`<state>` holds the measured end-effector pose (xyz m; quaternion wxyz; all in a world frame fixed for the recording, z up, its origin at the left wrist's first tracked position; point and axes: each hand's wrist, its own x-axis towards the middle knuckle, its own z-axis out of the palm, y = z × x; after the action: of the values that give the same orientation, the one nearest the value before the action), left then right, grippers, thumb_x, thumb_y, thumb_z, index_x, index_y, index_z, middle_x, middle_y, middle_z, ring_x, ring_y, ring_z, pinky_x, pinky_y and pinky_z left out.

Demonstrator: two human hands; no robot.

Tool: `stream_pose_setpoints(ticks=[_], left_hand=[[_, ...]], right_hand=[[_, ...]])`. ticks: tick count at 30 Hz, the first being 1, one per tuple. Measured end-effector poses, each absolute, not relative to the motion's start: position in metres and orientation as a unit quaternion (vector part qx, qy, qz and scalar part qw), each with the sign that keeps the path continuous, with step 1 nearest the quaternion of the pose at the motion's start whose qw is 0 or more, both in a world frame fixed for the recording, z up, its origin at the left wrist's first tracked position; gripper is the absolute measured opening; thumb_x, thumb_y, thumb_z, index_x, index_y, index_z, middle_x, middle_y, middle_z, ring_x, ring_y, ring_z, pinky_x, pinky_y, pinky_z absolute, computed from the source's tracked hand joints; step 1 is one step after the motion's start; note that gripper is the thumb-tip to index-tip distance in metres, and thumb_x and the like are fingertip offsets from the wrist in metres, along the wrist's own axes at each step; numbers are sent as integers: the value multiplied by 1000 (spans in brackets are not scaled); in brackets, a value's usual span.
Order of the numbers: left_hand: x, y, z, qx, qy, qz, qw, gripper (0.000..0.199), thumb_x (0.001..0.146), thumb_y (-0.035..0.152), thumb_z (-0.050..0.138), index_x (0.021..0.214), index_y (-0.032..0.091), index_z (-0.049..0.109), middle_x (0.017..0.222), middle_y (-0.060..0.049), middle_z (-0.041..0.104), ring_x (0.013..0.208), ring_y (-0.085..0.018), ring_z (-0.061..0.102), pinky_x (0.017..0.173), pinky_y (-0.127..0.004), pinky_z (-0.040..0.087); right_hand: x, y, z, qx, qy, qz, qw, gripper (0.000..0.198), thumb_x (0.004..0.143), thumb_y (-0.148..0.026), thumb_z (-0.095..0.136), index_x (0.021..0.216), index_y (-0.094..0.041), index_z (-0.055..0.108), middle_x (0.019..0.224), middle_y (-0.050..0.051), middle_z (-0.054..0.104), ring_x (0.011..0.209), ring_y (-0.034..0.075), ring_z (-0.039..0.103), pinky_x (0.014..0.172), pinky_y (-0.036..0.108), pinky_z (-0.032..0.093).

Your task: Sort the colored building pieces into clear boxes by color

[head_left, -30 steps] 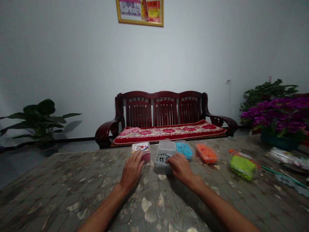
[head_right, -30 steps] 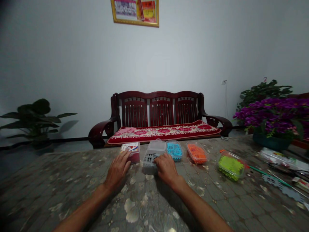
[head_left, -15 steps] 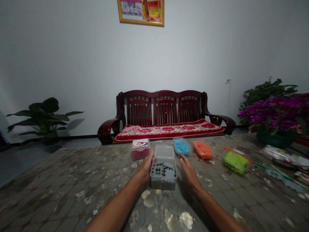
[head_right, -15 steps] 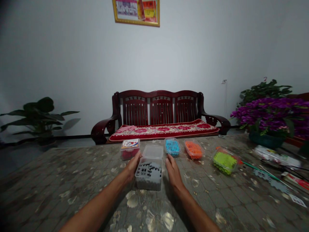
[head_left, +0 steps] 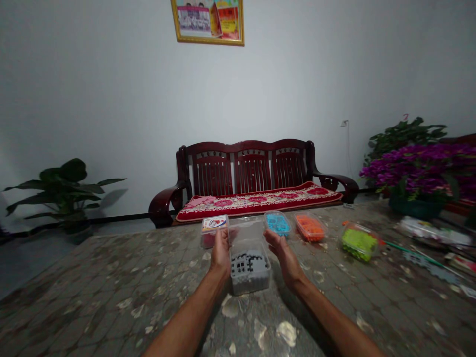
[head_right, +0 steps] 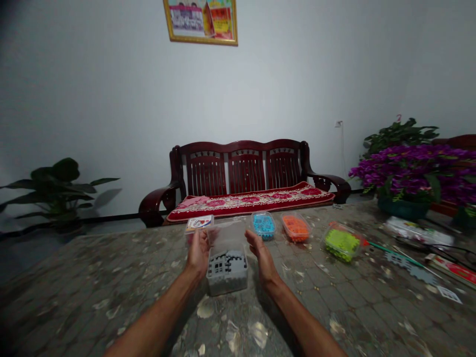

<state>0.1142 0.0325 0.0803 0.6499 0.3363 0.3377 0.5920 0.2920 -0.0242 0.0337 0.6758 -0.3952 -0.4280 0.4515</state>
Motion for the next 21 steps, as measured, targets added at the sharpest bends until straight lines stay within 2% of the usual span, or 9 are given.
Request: stream_pose_setpoints(ticks=[3, 5, 7, 9, 11, 14, 17, 21], left_hand=[[104, 26, 75, 368, 343, 590, 631, 47, 89, 58, 49, 72, 18, 66, 94, -9, 77, 86, -25, 72, 82, -35, 55], [92, 22, 72, 471, 358, 564, 576, 46, 88, 55, 52, 64, 19, 65, 107, -11, 76, 100, -28, 69, 96, -38, 51], [80, 18, 70, 623, 373, 496, 476, 40, 87, 51, 54, 64, 22, 67, 113, -10, 75, 115, -31, 63, 111, -44, 40], [72, 12, 69, 726, 388, 424, 377, 29, 84, 45, 58, 67, 24, 68, 114, -8, 75, 125, -34, 57, 119, -50, 27], [69, 6, 68, 777, 402, 383, 297, 17, 82, 39, 62, 73, 25, 67, 117, -6, 73, 129, -34, 53, 121, -54, 22], [72, -4, 63, 823, 399, 351, 200, 11, 84, 36, 64, 88, 25, 67, 123, -7, 70, 127, -32, 53, 117, -55, 30], [74, -10, 52, 857, 381, 323, 124, 22, 90, 34, 60, 110, 24, 65, 132, -8, 64, 129, -29, 52, 116, -54, 33], [72, -8, 38, 884, 365, 282, 70, 37, 100, 30, 47, 136, 25, 55, 148, -8, 54, 141, -27, 43, 120, -56, 30]], right_hand=[[297, -28, 36, -409, -456, 416, 672, 69, 85, -81, 46, 119, -28, 73, 139, 7, 64, 137, 28, 49, 118, 50, 29], [302, -30, 39, -427, -488, 370, 665, 66, 89, -77, 42, 122, -27, 71, 139, 7, 64, 136, 28, 49, 118, 51, 30], [304, -31, 43, -448, -545, 307, 638, 63, 94, -72, 37, 122, -26, 70, 140, 8, 63, 135, 28, 50, 118, 52, 31], [304, -32, 47, -469, -616, 233, 588, 61, 98, -66, 33, 122, -25, 70, 140, 9, 61, 135, 28, 51, 118, 52, 33], [298, -32, 49, -487, -683, 151, 524, 57, 101, -60, 31, 125, -25, 68, 143, 9, 59, 136, 26, 50, 117, 52, 34], [282, -33, 49, -508, -753, 37, 416, 48, 104, -48, 33, 137, -26, 59, 150, 9, 53, 142, 25, 43, 118, 52, 35], [268, -31, 45, -532, -780, -30, 327, 47, 104, -41, 37, 144, -22, 53, 154, 12, 47, 147, 27, 35, 118, 53, 35], [261, -29, 38, -536, -793, -46, 287, 45, 104, -35, 40, 143, -18, 53, 149, 14, 53, 145, 28, 39, 118, 53, 37]])
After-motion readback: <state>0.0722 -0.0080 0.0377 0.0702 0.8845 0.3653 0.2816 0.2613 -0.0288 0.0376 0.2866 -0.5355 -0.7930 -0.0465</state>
